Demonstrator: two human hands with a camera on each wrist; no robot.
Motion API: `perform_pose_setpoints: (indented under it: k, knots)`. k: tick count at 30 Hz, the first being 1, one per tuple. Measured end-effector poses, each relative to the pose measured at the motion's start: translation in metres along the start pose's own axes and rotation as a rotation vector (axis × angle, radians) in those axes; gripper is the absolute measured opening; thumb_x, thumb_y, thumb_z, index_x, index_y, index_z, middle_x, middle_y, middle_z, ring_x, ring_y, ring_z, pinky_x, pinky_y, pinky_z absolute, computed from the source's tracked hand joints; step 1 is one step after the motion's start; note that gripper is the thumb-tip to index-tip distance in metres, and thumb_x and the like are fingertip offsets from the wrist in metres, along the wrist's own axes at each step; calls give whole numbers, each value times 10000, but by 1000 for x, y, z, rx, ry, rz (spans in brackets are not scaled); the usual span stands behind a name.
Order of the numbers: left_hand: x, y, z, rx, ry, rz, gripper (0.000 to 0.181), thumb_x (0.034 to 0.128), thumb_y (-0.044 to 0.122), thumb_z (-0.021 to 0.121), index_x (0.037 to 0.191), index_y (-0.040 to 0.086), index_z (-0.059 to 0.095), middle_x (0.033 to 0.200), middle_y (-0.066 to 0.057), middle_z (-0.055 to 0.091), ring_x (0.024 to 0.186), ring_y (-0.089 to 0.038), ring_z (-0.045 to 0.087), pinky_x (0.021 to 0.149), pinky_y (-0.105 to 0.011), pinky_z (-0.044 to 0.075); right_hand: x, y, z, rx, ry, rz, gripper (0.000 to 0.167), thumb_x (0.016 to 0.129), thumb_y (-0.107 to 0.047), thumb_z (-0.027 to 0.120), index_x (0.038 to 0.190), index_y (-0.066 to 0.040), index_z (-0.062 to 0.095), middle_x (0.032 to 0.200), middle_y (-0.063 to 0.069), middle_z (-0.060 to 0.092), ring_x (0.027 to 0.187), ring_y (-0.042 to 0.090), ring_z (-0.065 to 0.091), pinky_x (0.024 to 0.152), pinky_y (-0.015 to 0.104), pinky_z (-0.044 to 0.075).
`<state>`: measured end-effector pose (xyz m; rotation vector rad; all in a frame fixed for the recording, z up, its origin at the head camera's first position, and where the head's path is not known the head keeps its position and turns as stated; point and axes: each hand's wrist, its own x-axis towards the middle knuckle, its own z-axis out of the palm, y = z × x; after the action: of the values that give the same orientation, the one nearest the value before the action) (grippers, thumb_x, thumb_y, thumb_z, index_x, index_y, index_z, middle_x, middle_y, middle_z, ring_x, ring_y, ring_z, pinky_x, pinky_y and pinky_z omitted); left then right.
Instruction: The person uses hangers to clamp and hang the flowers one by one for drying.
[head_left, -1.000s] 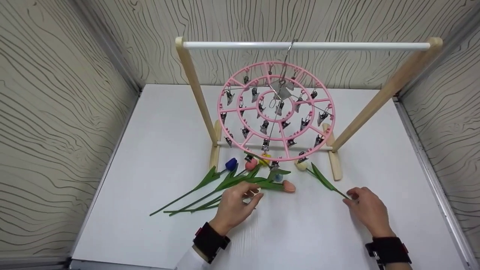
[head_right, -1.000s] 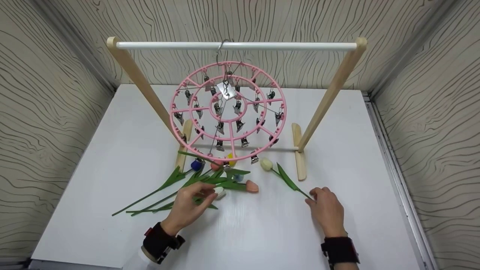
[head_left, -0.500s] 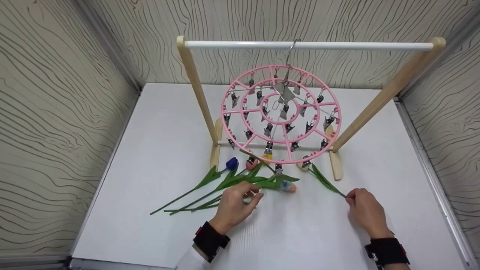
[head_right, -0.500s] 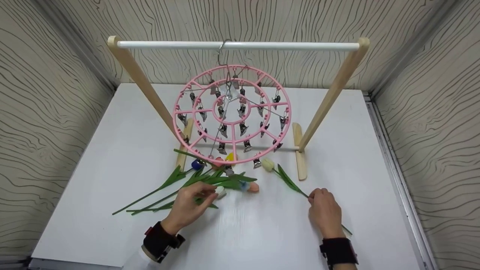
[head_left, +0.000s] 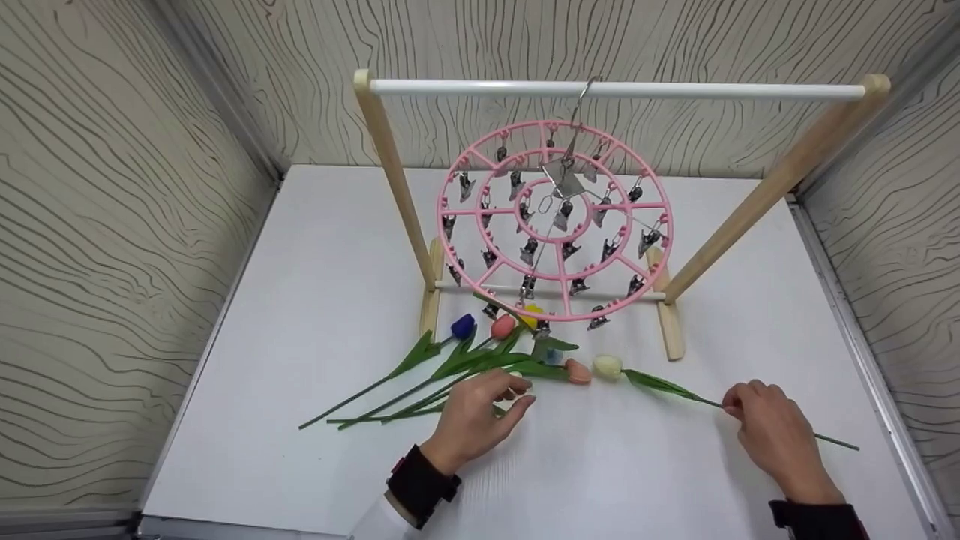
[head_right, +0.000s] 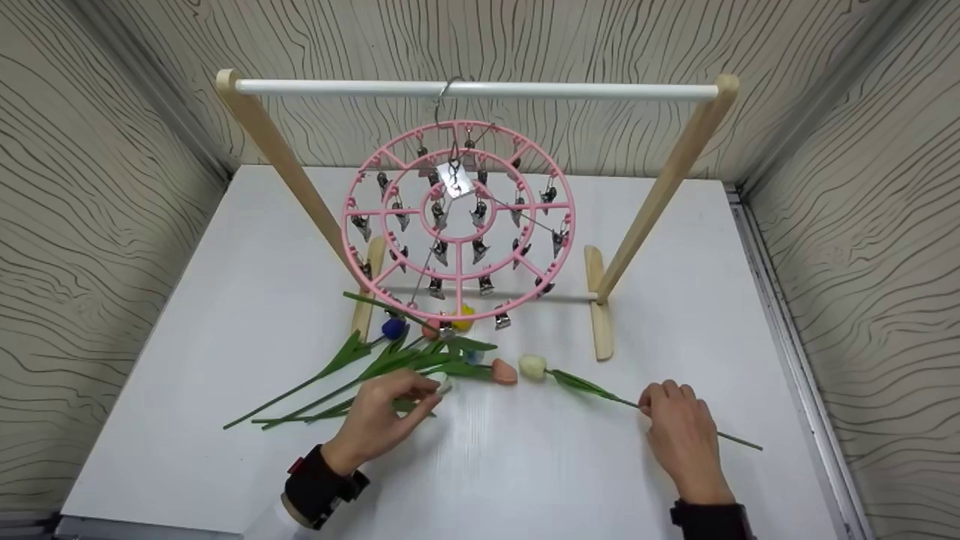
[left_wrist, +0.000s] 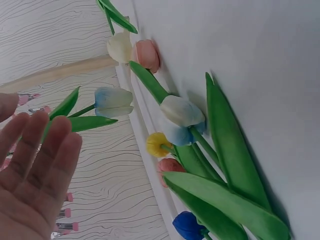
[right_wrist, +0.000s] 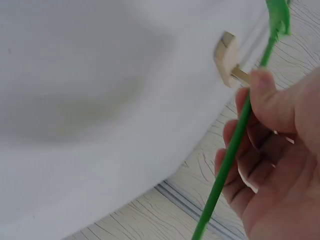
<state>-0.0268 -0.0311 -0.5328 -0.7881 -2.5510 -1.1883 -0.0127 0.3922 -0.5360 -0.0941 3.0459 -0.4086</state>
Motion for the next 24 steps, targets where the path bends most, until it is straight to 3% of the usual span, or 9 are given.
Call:
perform_pose_setpoints:
  k: [7,11,16,24]
  knots:
    - [6,10,-4,8,-25,29,117,967,191,846,1061,135,805,943,-13,825,817,-120,780,742,-156,619,-9,-11,-20,-17,36,-64,149,879,88,804,866,-45,738,778,36,671,748,223,583,581,254,378]
    - [8,17,-5,-2,-45,52,116,979,205,834,1064,132,805,955,-8,825,812,-126,771,735,-162,613,-12,-23,-26,-40,-25,-84,178,869,59,831,850,-92,740,762,-17,651,752,185,563,597,256,388]
    - [10,24,-5,-25,-91,73,127,997,225,817,1083,133,802,963,1,824,820,-114,762,753,-118,582,-11,-43,-26,-50,-111,-87,198,865,44,846,848,-122,741,777,-48,642,760,142,525,603,233,392]
    - [18,33,-4,-78,-149,82,149,1008,222,804,1105,110,796,977,-14,825,838,-140,768,781,-102,582,-6,-78,-19,-34,-81,-176,215,868,19,866,874,-148,731,803,-79,620,784,90,496,628,203,453]
